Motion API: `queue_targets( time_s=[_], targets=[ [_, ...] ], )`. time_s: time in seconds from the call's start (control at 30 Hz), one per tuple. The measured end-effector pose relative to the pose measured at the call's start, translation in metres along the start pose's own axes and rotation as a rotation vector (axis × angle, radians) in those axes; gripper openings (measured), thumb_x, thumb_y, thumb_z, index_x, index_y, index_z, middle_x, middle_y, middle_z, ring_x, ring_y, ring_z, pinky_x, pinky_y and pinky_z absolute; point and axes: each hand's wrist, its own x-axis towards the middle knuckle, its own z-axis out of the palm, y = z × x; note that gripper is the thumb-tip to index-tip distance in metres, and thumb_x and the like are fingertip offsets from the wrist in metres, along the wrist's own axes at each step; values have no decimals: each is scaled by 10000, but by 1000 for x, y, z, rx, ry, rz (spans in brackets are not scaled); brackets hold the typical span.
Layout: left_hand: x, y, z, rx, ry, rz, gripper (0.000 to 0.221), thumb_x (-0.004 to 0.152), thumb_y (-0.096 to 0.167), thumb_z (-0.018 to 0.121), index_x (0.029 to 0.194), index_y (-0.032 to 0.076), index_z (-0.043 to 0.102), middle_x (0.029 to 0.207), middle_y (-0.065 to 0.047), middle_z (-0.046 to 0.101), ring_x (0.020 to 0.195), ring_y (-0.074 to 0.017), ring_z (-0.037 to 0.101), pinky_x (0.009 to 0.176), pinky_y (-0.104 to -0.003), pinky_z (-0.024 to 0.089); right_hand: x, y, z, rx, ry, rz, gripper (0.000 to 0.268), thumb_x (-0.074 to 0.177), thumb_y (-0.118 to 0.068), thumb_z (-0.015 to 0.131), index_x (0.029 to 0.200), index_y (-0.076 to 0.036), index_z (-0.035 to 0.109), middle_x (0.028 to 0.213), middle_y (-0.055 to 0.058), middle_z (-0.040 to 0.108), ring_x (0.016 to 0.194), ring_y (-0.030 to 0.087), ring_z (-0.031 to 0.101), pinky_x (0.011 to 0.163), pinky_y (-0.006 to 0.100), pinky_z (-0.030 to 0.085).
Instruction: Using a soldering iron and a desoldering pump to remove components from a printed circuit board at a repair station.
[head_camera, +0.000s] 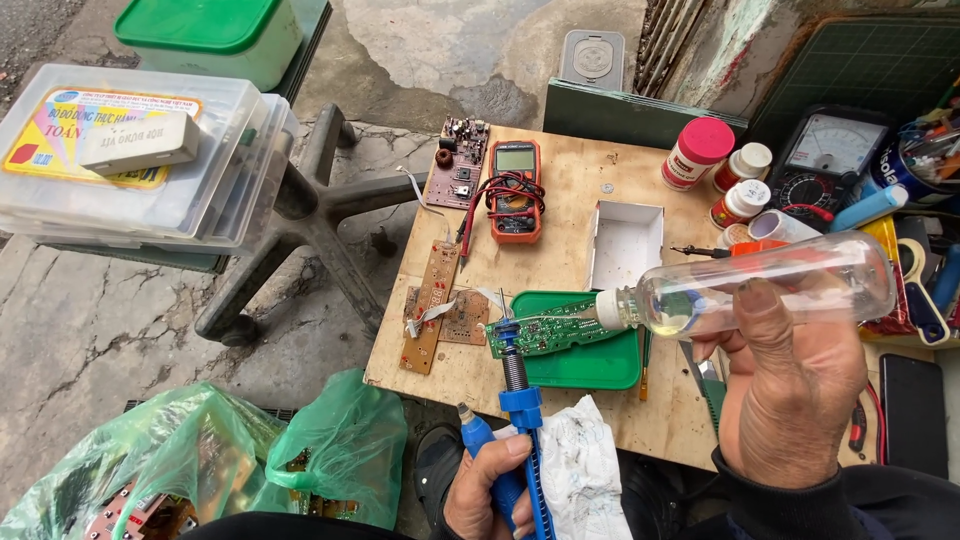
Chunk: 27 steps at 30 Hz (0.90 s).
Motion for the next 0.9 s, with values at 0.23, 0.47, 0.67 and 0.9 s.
queue_targets(
  time_s=[0.23, 0.47, 0.67, 0.9],
  targets=[
    [0, -4, -5, -133, -24, -51, 363, 1042, 246, 614, 832, -51, 613, 453, -133, 448, 343, -228, 398, 357, -334, 317, 1, -5, -1, 31, -12, 3, 587, 1020, -389, 738, 1429, -21, 536, 1119, 128, 653, 698, 208, 641, 523, 288, 470],
    [1, -3, -5, -138, -49, -81, 365, 1046, 261, 595, 915, -75, 653, 462, -124, 453, 359, -224, 411, 377, -337, 334, 1, -2, -2, 10, -18, -2, 551, 1029, -336, 726, 1416, 8, 533, 1072, 145, 631, 736, 248, 650, 543, 330, 487],
    [1, -3, -2, -133, -16, -48, 364, 1040, 234, 618, 854, -78, 641, 448, -132, 450, 340, -226, 398, 353, -339, 323, -1, -11, 3, 28, -26, -35, 645, 1009, -362, 733, 1502, -45, 463, 1161, 150, 637, 762, 237, 636, 509, 296, 470],
    [2, -6, -12, -151, -43, -78, 349, 1060, 255, 601, 890, -49, 625, 462, -125, 451, 354, -229, 413, 372, -334, 328, 0, 0, -2, 25, -4, -15, 523, 1041, -331, 741, 1405, -22, 529, 1009, 108, 606, 704, 216, 645, 544, 317, 503]
  ],
)
